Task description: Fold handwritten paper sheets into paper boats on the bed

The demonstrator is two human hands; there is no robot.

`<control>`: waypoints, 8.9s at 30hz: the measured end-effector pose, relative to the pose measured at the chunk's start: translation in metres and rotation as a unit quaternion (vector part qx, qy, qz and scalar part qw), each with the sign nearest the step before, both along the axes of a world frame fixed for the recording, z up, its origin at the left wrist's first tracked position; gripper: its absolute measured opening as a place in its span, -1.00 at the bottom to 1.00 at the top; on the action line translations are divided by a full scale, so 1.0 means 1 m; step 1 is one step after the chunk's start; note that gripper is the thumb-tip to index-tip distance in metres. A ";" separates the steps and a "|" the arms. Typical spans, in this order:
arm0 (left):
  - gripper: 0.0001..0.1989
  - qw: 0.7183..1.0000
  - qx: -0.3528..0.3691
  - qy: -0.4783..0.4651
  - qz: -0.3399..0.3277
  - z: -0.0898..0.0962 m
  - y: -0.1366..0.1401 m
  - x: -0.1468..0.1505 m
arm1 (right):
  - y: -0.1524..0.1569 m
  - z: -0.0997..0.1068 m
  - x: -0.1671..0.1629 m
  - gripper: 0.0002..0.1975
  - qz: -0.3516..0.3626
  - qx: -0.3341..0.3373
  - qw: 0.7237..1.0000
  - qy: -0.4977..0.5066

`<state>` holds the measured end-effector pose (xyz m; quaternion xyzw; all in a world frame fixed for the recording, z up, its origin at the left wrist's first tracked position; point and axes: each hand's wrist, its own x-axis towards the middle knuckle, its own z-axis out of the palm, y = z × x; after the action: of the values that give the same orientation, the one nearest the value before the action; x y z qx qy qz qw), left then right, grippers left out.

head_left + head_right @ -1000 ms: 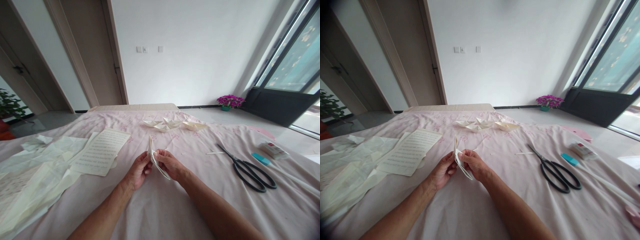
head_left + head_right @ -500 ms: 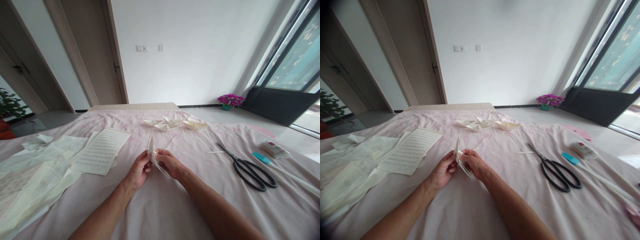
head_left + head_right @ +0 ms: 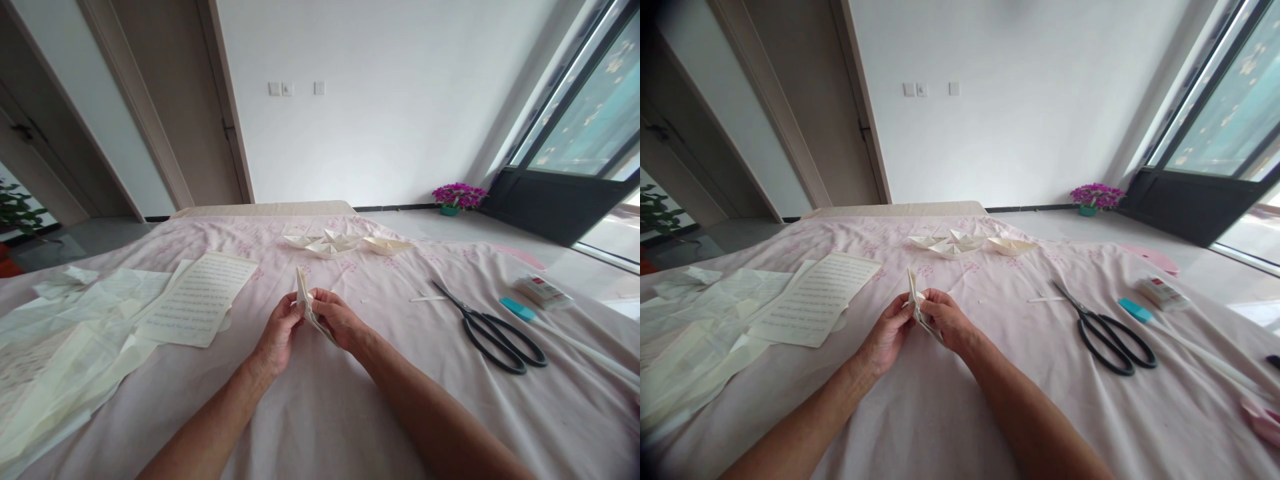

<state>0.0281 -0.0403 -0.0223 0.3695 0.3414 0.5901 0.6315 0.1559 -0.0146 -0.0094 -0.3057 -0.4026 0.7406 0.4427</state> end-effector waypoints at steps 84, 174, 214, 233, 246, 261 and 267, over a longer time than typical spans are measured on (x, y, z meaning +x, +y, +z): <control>-0.90 0.983 -0.163 -0.087 -0.008 0.013 0.005 -0.009 | -0.010 0.044 0.016 -0.73 -0.013 0.305 0.786 -0.537; -0.53 0.966 0.104 0.166 0.170 -0.003 0.026 -0.042 | 0.035 0.010 0.058 -0.74 -0.110 0.225 0.851 -0.462; -0.64 0.939 0.090 0.292 0.156 0.004 0.007 -0.003 | -0.023 0.033 -0.004 -0.51 -0.108 0.457 0.579 -0.667; -0.68 0.947 0.052 0.291 0.123 0.004 0.006 0.001 | -0.023 0.031 -0.007 -0.68 -0.075 0.420 0.539 -0.726; -0.77 0.946 0.058 0.284 0.145 0.001 0.008 0.002 | -0.023 0.028 -0.011 -0.83 -0.062 0.412 0.546 -0.727; -0.63 0.961 0.034 0.236 0.137 -0.006 0.013 -0.001 | -0.022 0.037 -0.004 -0.78 -0.061 0.400 0.585 -0.703; -0.63 0.984 -0.006 0.149 0.099 -0.010 0.021 -0.008 | -0.007 0.042 0.014 -0.70 -0.063 0.394 0.680 -0.616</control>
<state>0.0205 -0.0198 -0.0322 0.4136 0.4702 0.5858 0.5145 0.1697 -0.0214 0.0326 -0.5144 -0.8188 0.1285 0.2201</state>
